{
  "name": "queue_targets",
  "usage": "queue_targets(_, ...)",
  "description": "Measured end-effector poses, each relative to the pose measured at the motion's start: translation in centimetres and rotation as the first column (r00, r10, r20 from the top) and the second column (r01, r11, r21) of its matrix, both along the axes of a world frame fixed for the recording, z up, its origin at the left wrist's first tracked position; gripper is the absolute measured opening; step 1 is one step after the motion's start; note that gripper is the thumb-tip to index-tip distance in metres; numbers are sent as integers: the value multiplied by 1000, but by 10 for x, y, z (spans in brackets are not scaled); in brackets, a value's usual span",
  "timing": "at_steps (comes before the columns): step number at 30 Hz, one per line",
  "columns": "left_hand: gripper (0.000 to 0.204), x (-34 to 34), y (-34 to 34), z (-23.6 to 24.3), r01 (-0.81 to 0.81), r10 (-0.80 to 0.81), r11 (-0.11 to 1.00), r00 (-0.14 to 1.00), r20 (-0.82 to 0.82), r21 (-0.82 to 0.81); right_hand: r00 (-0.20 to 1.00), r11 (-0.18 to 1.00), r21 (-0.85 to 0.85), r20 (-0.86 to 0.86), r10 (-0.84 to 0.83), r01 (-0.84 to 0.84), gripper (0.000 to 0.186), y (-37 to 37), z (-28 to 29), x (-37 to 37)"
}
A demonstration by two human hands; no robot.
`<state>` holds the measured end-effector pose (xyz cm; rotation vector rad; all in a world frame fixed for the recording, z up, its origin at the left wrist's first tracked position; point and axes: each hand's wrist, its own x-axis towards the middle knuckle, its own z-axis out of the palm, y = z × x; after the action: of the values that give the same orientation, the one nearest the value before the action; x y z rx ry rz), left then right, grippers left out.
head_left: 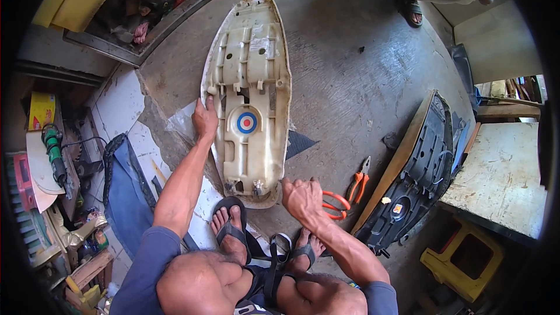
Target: The person removes staples from a motorcycle seat using a screwdriver and pliers while sitting on the floor.
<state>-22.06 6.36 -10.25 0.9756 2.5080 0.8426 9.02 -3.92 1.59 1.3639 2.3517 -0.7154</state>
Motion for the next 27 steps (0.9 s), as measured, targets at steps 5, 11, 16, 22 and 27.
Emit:
queue_targets(5, 49, 0, -1, 0, -8, 8, 999, 1000, 12, 46, 891, 940, -271, -342, -298, 210, 34, 5, -34, 31)
queue_targets(11, 50, 0, -1, 10, 10, -11, 1000, 998, 54, 12, 985, 977, -202, -139, -101, 71, 24, 11, 9, 16)
queue_targets(16, 56, 12, 3, 23, 33, -28, 997, 997, 75, -74, 998, 997, 53, 13, 61, -62, 18, -11, -8, 1)
queue_targets(22, 55, 7, -3, 9, 29, -30, 999, 998, 50, 17, 856, 864, -398, -279, -435, 309, 24, -14, -32, 33)
queue_targets(27, 58, 3, 1, 14, 26, -26, 1000, 995, 91, -5, 996, 994, -97, -76, -55, 48, 22, -14, -2, 14)
